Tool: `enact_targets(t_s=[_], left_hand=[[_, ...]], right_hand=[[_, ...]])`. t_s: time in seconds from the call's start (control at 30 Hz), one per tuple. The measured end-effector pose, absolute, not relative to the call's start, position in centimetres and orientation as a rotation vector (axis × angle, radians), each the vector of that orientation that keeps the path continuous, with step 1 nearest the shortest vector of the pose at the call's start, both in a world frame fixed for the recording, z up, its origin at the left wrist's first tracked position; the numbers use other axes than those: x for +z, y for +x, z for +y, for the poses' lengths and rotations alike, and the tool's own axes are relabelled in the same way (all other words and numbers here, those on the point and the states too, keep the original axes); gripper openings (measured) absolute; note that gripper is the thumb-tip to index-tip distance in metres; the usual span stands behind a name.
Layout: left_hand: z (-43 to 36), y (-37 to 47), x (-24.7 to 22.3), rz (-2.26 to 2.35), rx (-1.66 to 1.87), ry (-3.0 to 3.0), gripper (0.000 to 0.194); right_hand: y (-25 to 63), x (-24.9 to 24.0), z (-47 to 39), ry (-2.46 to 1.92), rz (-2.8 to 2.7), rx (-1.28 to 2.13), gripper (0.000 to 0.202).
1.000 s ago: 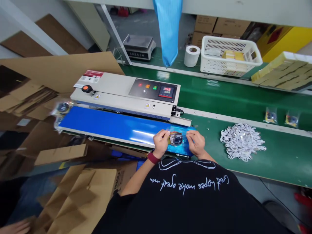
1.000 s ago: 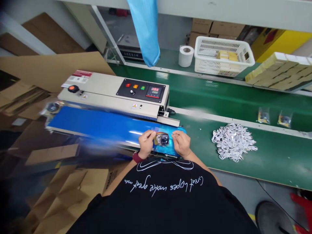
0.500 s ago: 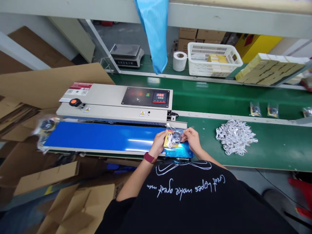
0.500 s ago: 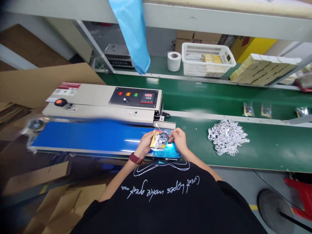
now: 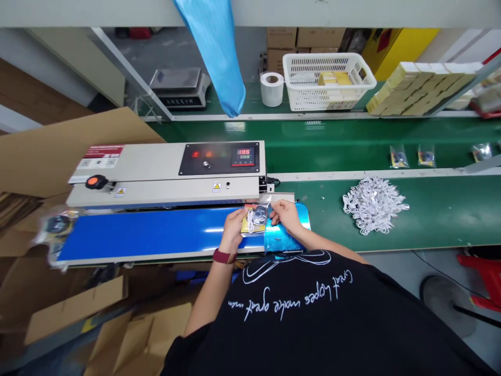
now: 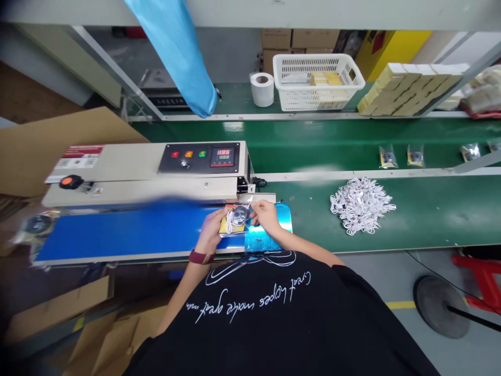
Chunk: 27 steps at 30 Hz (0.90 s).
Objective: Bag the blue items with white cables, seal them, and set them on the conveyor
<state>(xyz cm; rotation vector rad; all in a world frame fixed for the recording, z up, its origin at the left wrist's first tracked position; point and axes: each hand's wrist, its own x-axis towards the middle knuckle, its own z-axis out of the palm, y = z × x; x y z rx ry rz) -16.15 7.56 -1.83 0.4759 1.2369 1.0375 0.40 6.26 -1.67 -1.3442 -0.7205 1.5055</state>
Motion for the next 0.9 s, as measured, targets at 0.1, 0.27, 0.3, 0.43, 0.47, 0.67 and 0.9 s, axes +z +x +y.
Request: enact_targets(t_s=[0.1, 0.27, 0.3, 0.43, 0.47, 0.67, 0.9], left_hand=[[7.7, -17.7, -2.0, 1.270, 1.062, 0.505, 0.041], [8.1, -20.5, -2.2, 1.430, 1.129, 0.556, 0.039], [8.1, -21.1, -1.9, 1.501, 1.126, 0.594, 0.037], [7.6, -24.3, -0.2, 1.813, 1.082, 0.784, 0.029], [7.2, -25.4, 0.3, 1.913, 1.050, 0.845, 0.026], [3.6, -30.9, 2.5, 2.598, 0.590, 1.241, 0.021], [2.5, -30.6, 5.5, 2.741, 0.660, 1.259, 0.027]], right_hand=[[-0.6, -1.8, 5.9, -1.317, -0.769, 1.567, 0.032], [-1.1, -1.7, 4.8, -1.310, -0.797, 1.634, 0.027], [-1.0, -1.6, 4.7, -1.306, -0.801, 1.641, 0.026], [-0.5, -1.2, 4.2, -1.269, -0.827, 1.656, 0.025], [-0.3, -1.1, 4.1, -1.257, -0.836, 1.652, 0.025], [1.8, 0.0, 3.1, -1.245, -0.829, 1.615, 0.027], [7.7, -0.2, -0.4, -1.333, -0.853, 1.437, 0.026]])
